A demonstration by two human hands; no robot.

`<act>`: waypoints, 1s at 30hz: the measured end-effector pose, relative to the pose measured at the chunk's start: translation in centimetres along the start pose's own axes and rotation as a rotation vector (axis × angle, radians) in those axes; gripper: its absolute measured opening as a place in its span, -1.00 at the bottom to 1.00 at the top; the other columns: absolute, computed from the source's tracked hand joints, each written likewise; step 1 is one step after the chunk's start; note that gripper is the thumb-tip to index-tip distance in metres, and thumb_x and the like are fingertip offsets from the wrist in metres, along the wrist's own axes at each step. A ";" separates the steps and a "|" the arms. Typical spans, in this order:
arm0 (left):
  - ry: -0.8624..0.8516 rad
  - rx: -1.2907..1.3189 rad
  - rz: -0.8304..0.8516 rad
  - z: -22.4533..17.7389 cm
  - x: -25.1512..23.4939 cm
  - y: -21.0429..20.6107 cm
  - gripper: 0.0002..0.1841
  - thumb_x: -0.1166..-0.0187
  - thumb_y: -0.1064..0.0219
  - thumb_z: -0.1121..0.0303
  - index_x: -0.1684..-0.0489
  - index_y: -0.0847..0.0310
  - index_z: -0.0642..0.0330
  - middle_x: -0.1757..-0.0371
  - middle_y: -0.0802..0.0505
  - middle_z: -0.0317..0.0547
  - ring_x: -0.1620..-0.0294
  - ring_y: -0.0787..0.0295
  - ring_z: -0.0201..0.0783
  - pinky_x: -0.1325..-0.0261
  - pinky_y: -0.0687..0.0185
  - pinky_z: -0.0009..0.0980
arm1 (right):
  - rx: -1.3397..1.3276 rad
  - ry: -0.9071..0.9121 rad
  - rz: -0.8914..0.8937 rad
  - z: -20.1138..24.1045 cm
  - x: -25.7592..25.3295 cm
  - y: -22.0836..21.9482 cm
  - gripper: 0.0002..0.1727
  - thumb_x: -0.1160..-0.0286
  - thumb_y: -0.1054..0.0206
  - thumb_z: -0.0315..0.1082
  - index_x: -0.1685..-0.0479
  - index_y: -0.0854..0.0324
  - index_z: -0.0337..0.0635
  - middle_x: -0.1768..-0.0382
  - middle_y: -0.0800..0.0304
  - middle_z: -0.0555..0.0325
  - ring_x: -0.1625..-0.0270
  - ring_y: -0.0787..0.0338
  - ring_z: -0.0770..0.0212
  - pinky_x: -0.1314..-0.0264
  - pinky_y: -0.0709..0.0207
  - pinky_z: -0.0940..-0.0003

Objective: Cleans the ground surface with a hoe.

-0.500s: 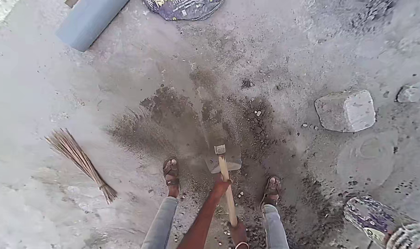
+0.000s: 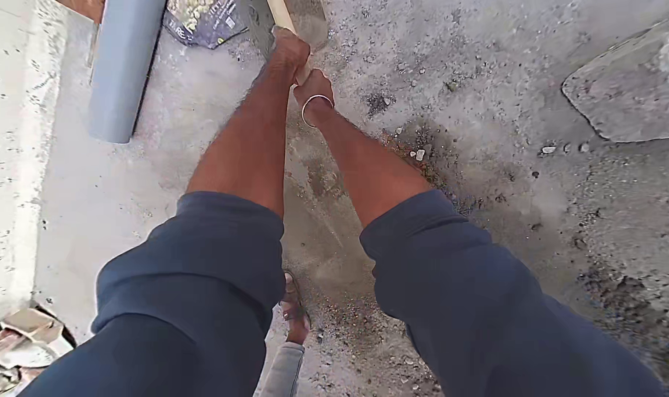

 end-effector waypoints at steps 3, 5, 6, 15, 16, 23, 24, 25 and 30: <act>0.158 0.005 0.101 1.5 0.3 -0.8 -0.28 -0.54 -0.33 0.37 -0.71 -0.07 0.26 -0.28 -0.72 0.15 -0.05 -0.84 -0.13 0.01 -0.83 -0.24 | 0.068 -0.031 0.065 -3.1 1.3 -0.5 -0.49 -0.47 -0.44 -0.34 -0.46 -0.57 -0.17 -0.29 -0.78 -0.16 -0.35 -0.79 -0.11 -0.26 -0.67 -0.16; 0.210 0.026 0.155 2.2 1.1 -0.8 -0.29 -0.53 -0.37 0.33 -0.66 -0.12 0.27 -0.19 -0.74 0.14 0.07 -0.84 -0.15 0.11 -0.83 -0.24 | 0.067 -0.053 0.094 -4.0 2.6 -0.3 -0.48 -0.50 -0.45 -0.33 -0.48 -0.56 -0.17 -0.29 -0.78 -0.19 -0.35 -0.79 -0.15 -0.27 -0.66 -0.19; 0.226 0.016 0.162 2.3 2.1 -1.2 -0.22 -0.52 -0.39 0.33 -0.72 -0.03 0.29 -0.21 -0.72 0.18 0.08 -0.84 -0.13 0.12 -0.82 -0.23 | 0.071 -0.075 0.100 -4.5 3.8 0.0 -0.49 -0.50 -0.44 -0.34 -0.46 -0.57 -0.18 -0.28 -0.78 -0.21 -0.34 -0.79 -0.17 -0.26 -0.66 -0.20; 0.299 -0.123 0.320 2.1 13.9 -6.9 0.01 -0.63 -0.36 0.22 -0.85 0.48 0.28 -0.38 -0.62 0.43 -0.09 -0.84 0.07 -0.03 -0.83 -0.06 | 0.046 -0.346 0.135 -11.2 17.2 4.0 -0.48 -0.51 -0.45 -0.29 -0.46 -0.56 -0.24 -0.24 -0.78 -0.29 -0.33 -0.79 -0.26 -0.28 -0.64 -0.28; 0.305 -0.105 0.323 2.5 15.2 -8.0 0.00 -0.64 -0.34 0.21 -0.85 0.50 0.27 -0.38 -0.62 0.47 -0.07 -0.85 0.11 0.01 -0.84 -0.02 | 0.050 -0.364 0.138 -12.9 19.3 4.4 -0.46 -0.53 -0.44 -0.30 -0.49 -0.52 -0.26 -0.25 -0.76 -0.33 -0.33 -0.77 -0.30 -0.28 -0.63 -0.32; 0.234 -0.052 0.317 7.7 28.2 -16.9 -0.09 -0.70 -0.32 0.16 -0.82 0.27 0.45 -0.43 -0.60 0.54 -0.42 -0.66 0.29 -0.46 -0.54 0.15 | 0.161 -0.533 0.273 -25.5 33.4 7.4 -0.35 -0.64 -0.35 -0.25 -0.72 -0.36 -0.19 -0.38 -0.73 -0.23 -0.47 -0.71 -0.17 -0.52 -0.52 -0.12; 0.237 -0.007 0.340 8.5 31.4 -18.2 -0.10 -0.73 -0.30 0.17 -0.83 0.29 0.43 -0.41 -0.62 0.52 -0.40 -0.67 0.28 -0.46 -0.54 0.15 | 0.157 -0.550 0.263 -28.0 35.8 7.4 -0.33 -0.61 -0.36 -0.27 -0.73 -0.35 -0.20 -0.36 -0.74 -0.25 -0.44 -0.73 -0.19 -0.51 -0.53 -0.15; 0.260 0.063 0.368 9.5 35.0 -19.6 -0.12 -0.74 -0.29 0.21 -0.85 0.31 0.39 -0.35 -0.67 0.47 -0.29 -0.74 0.23 -0.36 -0.63 0.11 | 0.148 -0.572 0.241 -30.8 38.4 7.1 -0.32 -0.57 -0.39 -0.30 -0.72 -0.37 -0.23 -0.32 -0.76 -0.31 -0.40 -0.75 -0.25 -0.48 -0.54 -0.21; 0.612 0.447 0.522 16.3 53.3 -26.8 -0.26 -0.71 -0.27 0.50 -0.79 0.14 0.37 -0.04 -0.74 0.29 0.19 -0.80 -0.06 0.02 -0.77 -0.16 | 0.154 -0.811 0.311 -42.7 55.1 6.1 -0.38 -0.58 -0.43 -0.30 -0.63 -0.45 -0.27 -0.25 -0.78 -0.37 -0.34 -0.78 -0.33 -0.45 -0.54 -0.29</act>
Point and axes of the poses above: each hand's wrist, its own x-axis away from the middle knuckle, its own y-axis out of the back of the hand, z = x × y, the point moved 2 cm from there along -x, towards the middle knuckle
